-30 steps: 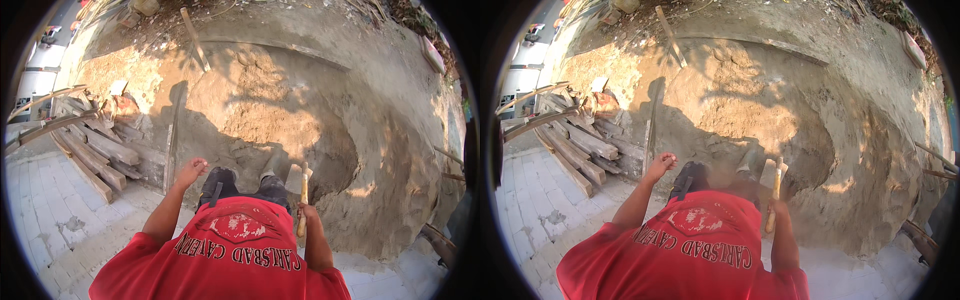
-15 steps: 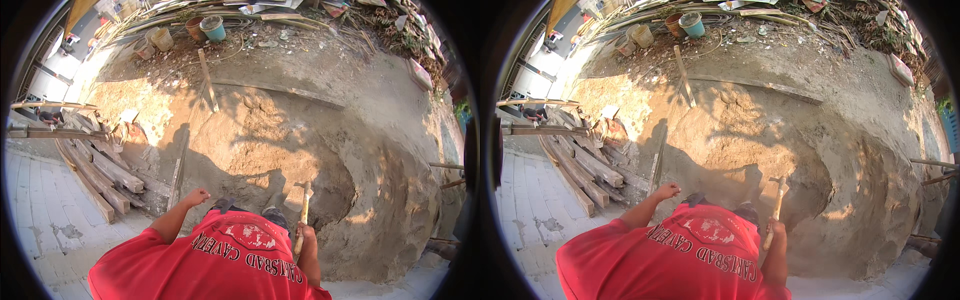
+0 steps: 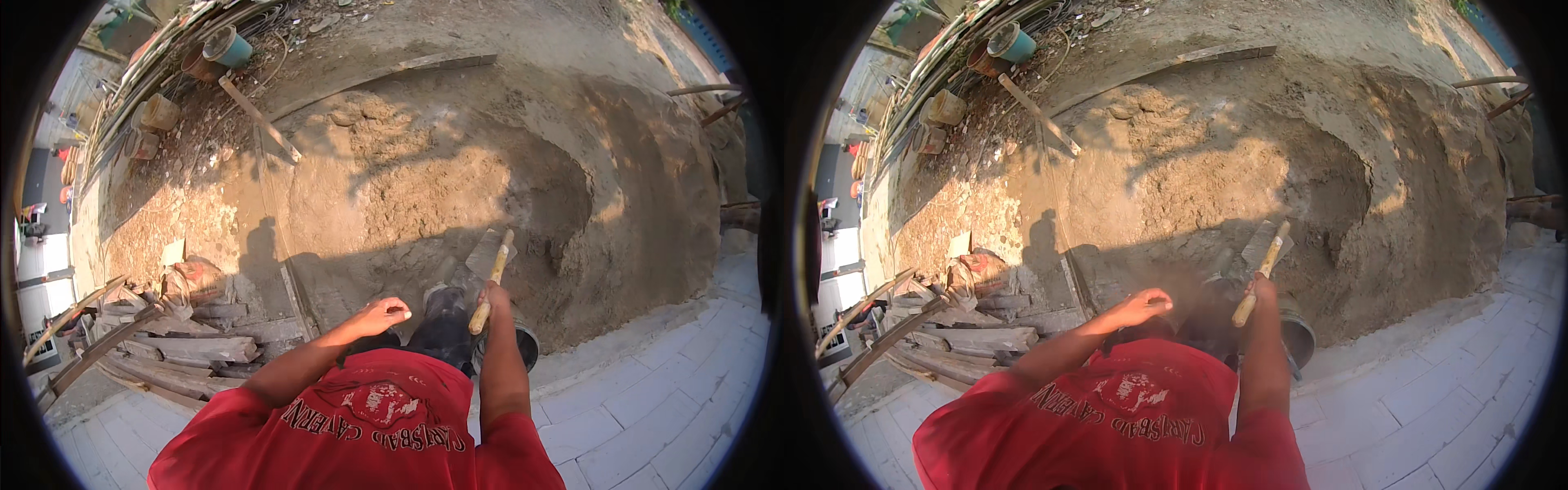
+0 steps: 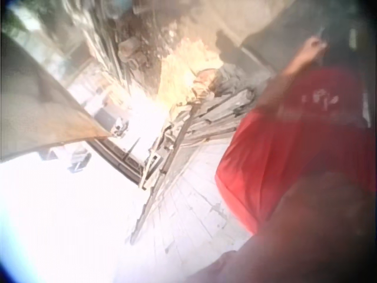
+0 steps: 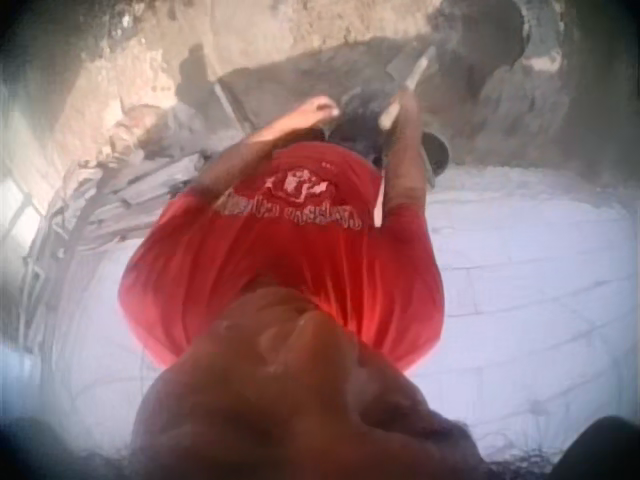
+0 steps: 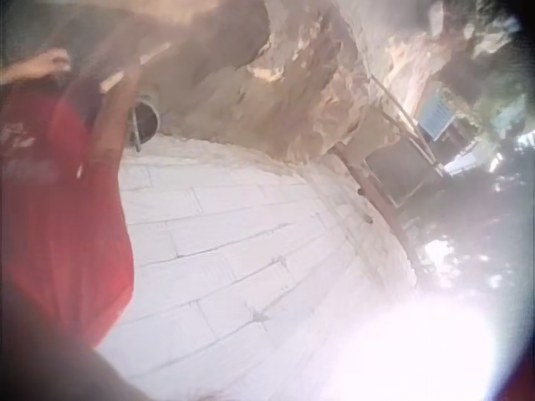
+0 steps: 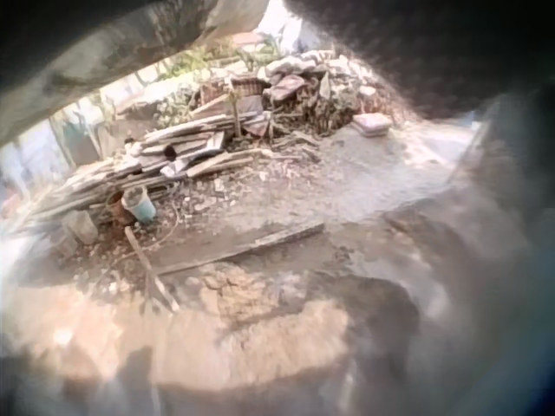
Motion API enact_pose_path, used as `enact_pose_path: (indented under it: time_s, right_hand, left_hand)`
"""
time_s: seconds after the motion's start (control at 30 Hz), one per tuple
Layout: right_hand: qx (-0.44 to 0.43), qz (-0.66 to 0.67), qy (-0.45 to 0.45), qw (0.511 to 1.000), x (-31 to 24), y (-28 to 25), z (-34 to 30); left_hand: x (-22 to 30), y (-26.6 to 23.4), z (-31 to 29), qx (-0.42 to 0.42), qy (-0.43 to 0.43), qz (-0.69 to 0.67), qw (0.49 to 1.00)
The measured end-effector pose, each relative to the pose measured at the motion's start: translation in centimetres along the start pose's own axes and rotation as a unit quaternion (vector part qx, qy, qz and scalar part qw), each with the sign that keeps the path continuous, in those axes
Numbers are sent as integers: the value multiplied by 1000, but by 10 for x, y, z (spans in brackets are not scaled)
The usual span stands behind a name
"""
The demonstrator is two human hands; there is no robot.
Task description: The person mixes concrete by using a hoe to stir sand, cement, and water together on the ground, occasionally using a bucket to add more water to the mixture.
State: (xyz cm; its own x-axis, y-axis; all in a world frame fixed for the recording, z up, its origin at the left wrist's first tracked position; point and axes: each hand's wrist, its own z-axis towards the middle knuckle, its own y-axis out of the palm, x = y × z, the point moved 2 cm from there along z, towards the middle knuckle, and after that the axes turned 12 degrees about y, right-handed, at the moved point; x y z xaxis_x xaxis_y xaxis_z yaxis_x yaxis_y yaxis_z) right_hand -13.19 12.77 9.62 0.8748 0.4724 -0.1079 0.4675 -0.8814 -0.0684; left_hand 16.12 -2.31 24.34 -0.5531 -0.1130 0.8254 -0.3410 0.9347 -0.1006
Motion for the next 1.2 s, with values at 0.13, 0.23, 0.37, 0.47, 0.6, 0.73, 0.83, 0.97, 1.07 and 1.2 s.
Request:
enact_pose_path:
  time_s: [0.13, 0.23, 0.37, 0.47, 0.6, 0.73, 0.83, 0.97, 1.07, 1.2]
  right_hand:
    - [72, -49, -15, 996, 29, 10, 53]
    - [137, -90, -47, 985, 50, 29, 110]
    - [272, -214, -122, 930, 59, 37, 194]
    - [440, -297, -149, 834, 64, 72, 228]
    - [179, -120, -35, 976, 26, 134, 299]
    - [163, -15, -6, 987, 3, 197, 373]
    - [262, -76, -48, 961, 36, 245, 390]
    - [219, 31, -64, 973, 100, 383, 367]
    - [95, 137, -32, 985, 140, 497, 326]
    - [16, 191, -19, 981, 200, 610, 176]
  left_hand:
    - [-24, 85, 62, -144, -121, -178, 966]
    - [-51, 120, 115, -227, -148, -177, 946]
    - [-131, 155, 181, -169, -225, -307, 909]
    - [-148, 133, 232, -17, -217, -387, 896]
    - [-229, 67, 269, -43, -239, -202, 949]
    - [-300, 2, 262, -80, -167, -134, 974]
    - [-342, -71, 236, -88, -160, -87, 979]
    - [-342, -215, 164, -118, -214, -86, 966]
    - [-331, -324, 102, -90, -220, -11, 971]
    - [-288, -425, -23, -67, -257, 74, 961]
